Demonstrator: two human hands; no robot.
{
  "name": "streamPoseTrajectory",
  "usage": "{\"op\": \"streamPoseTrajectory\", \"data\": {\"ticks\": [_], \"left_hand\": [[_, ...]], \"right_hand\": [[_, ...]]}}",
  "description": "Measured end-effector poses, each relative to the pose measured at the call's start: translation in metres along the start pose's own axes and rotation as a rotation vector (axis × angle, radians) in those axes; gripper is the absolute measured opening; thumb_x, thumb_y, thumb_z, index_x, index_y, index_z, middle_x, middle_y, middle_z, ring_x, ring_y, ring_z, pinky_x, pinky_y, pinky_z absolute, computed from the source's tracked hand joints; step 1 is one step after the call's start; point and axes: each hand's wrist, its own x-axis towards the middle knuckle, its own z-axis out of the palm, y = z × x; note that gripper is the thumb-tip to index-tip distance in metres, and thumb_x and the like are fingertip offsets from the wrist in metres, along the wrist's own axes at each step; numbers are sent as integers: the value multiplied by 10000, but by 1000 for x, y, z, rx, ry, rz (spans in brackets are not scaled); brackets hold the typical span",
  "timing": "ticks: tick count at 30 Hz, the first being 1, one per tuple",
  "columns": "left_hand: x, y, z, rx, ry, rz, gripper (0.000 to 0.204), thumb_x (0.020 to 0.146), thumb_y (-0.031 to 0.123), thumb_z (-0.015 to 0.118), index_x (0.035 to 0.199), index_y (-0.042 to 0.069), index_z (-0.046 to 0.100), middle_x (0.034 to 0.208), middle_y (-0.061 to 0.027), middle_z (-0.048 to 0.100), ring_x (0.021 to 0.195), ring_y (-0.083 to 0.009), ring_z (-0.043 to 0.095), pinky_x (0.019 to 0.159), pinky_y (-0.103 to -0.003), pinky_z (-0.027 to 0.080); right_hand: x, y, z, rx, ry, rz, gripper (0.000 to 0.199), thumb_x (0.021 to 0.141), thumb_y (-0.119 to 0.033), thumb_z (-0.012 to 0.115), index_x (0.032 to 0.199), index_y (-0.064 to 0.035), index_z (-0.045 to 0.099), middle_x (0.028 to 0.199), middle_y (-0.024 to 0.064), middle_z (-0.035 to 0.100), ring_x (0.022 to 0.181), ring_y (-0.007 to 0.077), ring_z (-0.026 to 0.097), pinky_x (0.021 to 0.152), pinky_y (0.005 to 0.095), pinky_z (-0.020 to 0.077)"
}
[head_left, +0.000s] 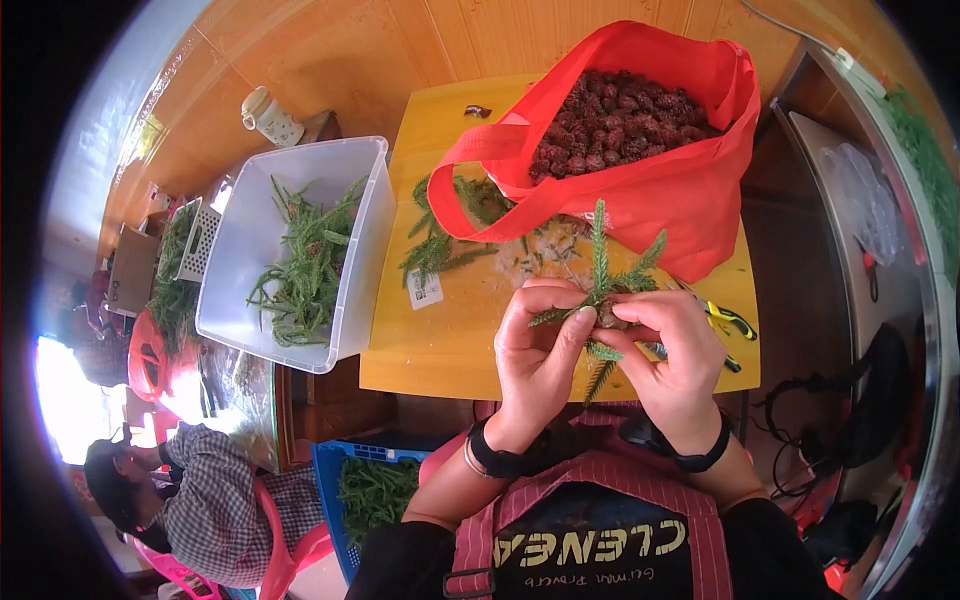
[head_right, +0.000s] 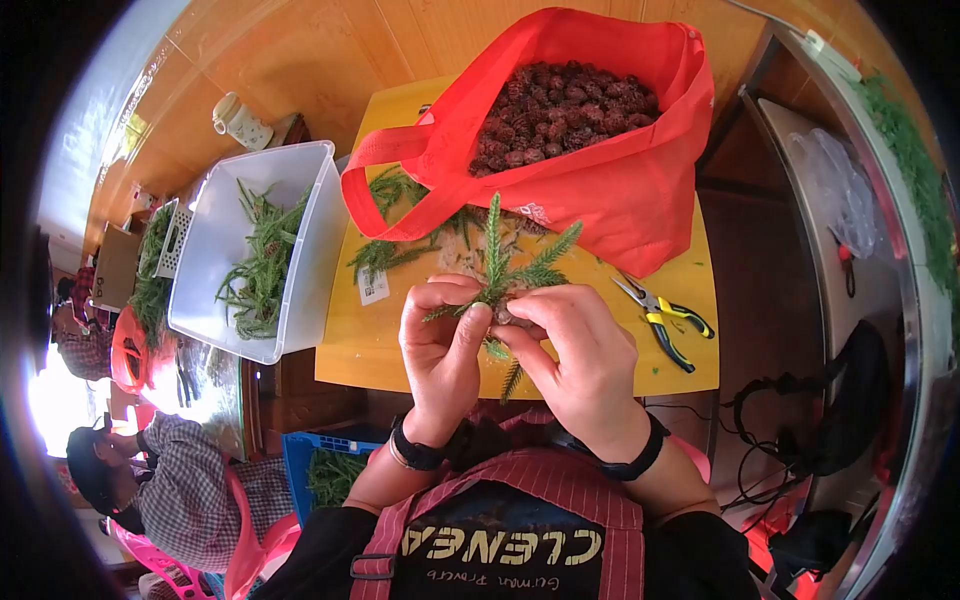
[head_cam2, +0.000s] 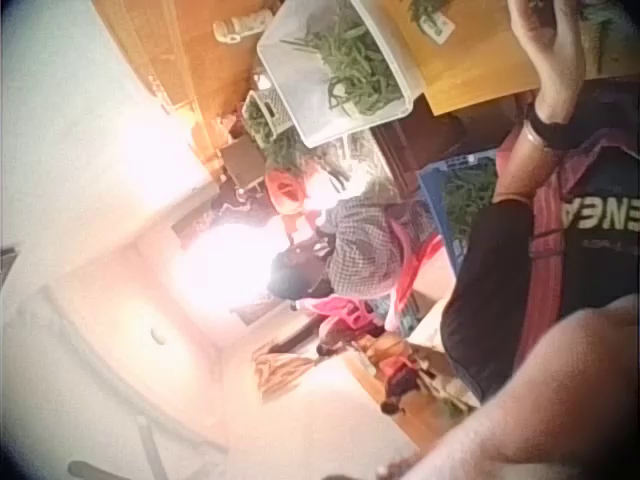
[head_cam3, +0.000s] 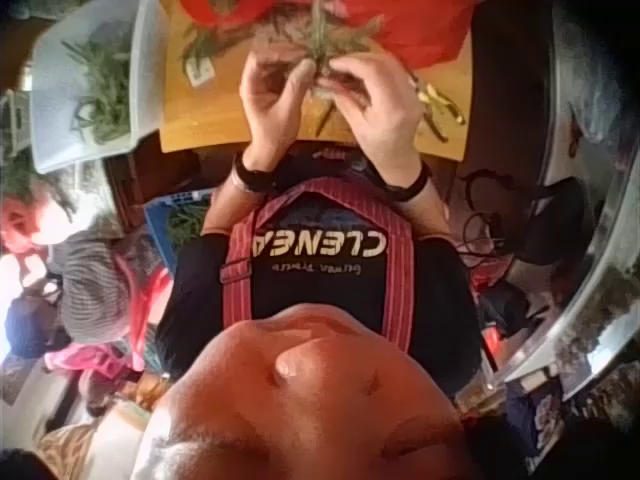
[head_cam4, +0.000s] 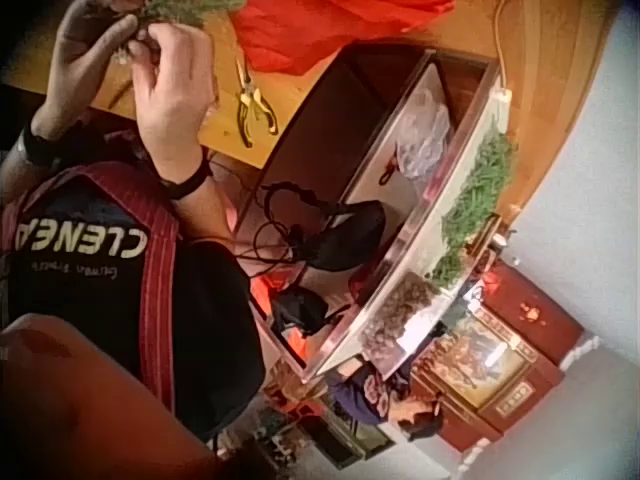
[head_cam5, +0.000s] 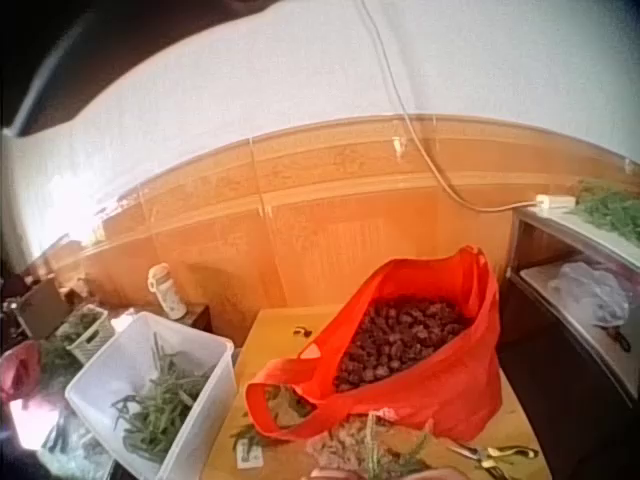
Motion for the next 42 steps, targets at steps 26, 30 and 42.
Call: {"op": "streamPoseTrajectory", "data": {"ticks": [26,30,42], "left_hand": [[2,3,-12,-9,-182,28,312,728,-30,695,964,1,493,1064,-146,525,997,-191,531,852,-319,453],[1,9,-8,52,-157,1,351,698,-4,735,942,10,483,1044,-144,548,966,-177,545,832,-300,465],[-2,2,-20,110,-132,112,307,696,-56,715,945,-28,537,981,-146,581,930,-205,578,793,-313,496]], "right_hand": [[-4,-3,-6,37,14,-12,221,666,79,704,828,1,577,861,95,565,762,178,604,624,249,544],[-5,-4,-6,55,22,-8,224,669,79,700,841,0,581,869,99,567,766,186,608,638,253,547],[-6,-6,-21,76,-117,-37,210,738,78,583,934,6,603,899,134,606,723,185,607,617,249,505]]}}
